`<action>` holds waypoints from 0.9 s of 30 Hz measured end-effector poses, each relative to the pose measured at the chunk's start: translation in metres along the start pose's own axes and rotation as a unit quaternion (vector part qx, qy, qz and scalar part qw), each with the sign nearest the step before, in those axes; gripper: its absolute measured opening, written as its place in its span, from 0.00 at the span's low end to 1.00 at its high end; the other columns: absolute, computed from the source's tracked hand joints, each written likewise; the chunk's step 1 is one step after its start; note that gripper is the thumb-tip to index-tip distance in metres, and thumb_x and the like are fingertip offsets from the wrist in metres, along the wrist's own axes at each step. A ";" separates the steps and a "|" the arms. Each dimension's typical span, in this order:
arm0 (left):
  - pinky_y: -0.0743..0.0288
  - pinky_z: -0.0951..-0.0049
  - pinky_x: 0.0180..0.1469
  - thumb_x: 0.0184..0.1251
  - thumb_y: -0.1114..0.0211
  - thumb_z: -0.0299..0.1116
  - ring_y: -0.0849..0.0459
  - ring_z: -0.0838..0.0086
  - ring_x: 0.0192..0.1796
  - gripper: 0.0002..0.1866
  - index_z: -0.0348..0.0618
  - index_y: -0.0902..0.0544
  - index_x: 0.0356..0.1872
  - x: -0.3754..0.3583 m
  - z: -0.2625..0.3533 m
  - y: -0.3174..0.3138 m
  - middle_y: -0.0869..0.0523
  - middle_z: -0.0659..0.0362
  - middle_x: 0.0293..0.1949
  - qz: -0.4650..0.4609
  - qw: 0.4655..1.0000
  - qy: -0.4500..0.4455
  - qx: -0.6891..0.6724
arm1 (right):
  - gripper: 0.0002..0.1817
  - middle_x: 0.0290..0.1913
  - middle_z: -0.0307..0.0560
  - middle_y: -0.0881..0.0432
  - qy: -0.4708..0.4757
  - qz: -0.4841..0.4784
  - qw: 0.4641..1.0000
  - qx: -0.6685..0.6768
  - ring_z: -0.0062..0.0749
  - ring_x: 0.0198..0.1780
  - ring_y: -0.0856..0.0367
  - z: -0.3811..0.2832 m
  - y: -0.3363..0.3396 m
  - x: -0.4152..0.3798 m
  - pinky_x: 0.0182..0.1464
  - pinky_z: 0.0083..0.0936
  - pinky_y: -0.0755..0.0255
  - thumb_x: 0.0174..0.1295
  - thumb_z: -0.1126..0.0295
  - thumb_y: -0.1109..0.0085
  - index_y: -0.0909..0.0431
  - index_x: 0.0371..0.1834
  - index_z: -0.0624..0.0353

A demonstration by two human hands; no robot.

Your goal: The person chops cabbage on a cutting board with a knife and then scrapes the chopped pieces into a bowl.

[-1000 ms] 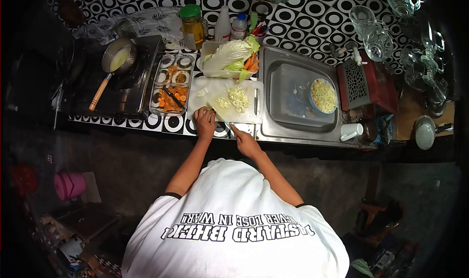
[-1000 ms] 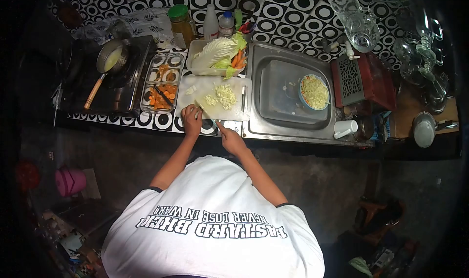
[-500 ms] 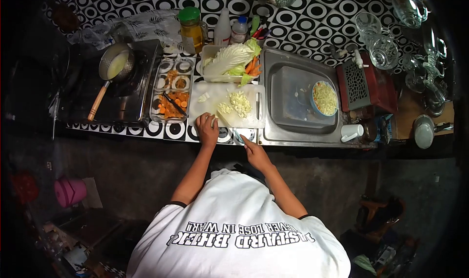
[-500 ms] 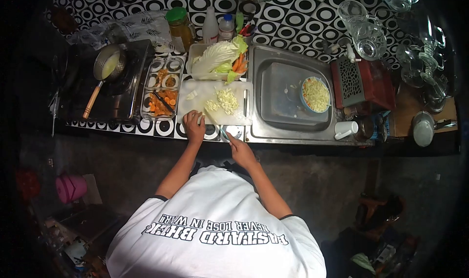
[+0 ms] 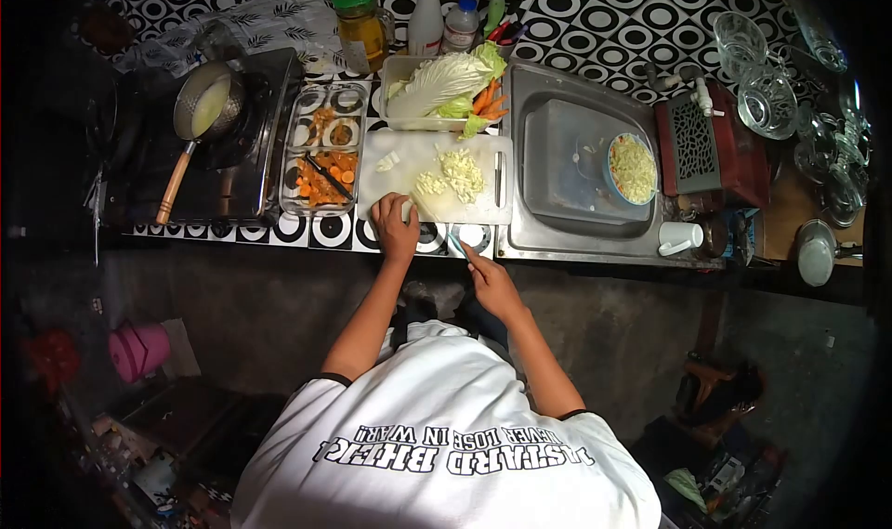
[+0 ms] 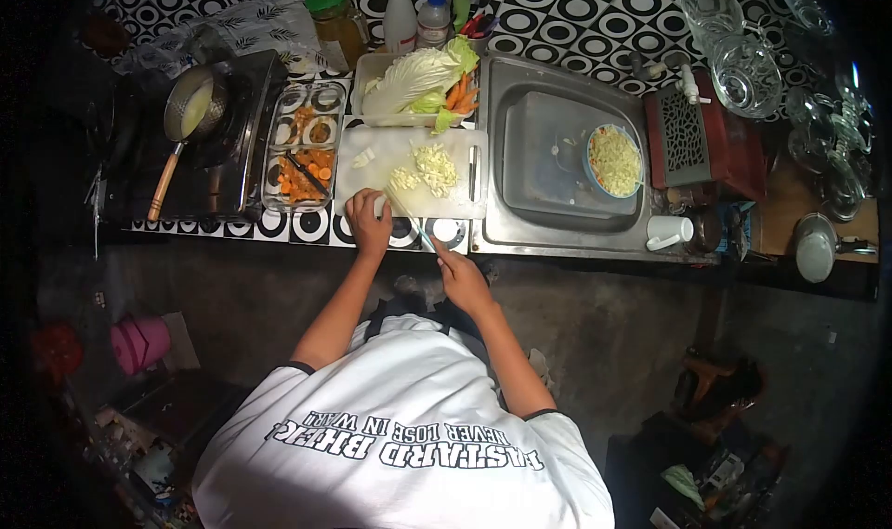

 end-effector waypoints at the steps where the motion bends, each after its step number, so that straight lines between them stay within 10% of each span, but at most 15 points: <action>1: 0.34 0.57 0.62 0.56 0.30 0.28 0.26 0.57 0.57 0.13 0.40 0.18 0.44 0.000 0.000 0.000 0.20 0.56 0.49 0.002 1.000 0.001 -0.002 | 0.29 0.45 0.61 0.18 0.006 0.006 1.000 -0.003 0.54 0.49 0.19 0.001 0.001 0.000 0.56 0.36 0.28 0.70 0.76 0.52 0.35 0.75 0.46; 12: 0.30 0.58 0.58 0.54 0.29 0.25 0.26 0.55 0.54 0.22 0.42 0.18 0.53 0.013 0.001 0.018 0.21 0.54 0.48 -0.084 0.993 -0.077 0.008 | 0.27 0.59 0.63 0.21 -0.046 -0.012 0.999 0.020 0.50 0.56 0.18 0.001 0.028 -0.009 0.60 0.29 0.29 0.71 0.78 0.51 0.32 0.73 0.49; 27: 0.29 0.58 0.52 0.57 0.28 0.31 0.24 0.58 0.50 0.09 0.44 0.16 0.37 0.024 0.012 0.013 0.20 0.57 0.42 -0.111 0.988 -0.031 0.103 | 0.27 0.44 0.60 0.19 0.035 -0.096 0.995 -0.021 0.49 0.45 0.21 0.023 0.069 0.018 0.55 0.32 0.29 0.71 0.76 0.52 0.33 0.74 0.46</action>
Point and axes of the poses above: each hand's wrist, its own x-axis towards the middle knuckle, its own y-axis out of the back of the hand, z = x × y, the point moved 2 cm from there along x, towards the middle knuckle
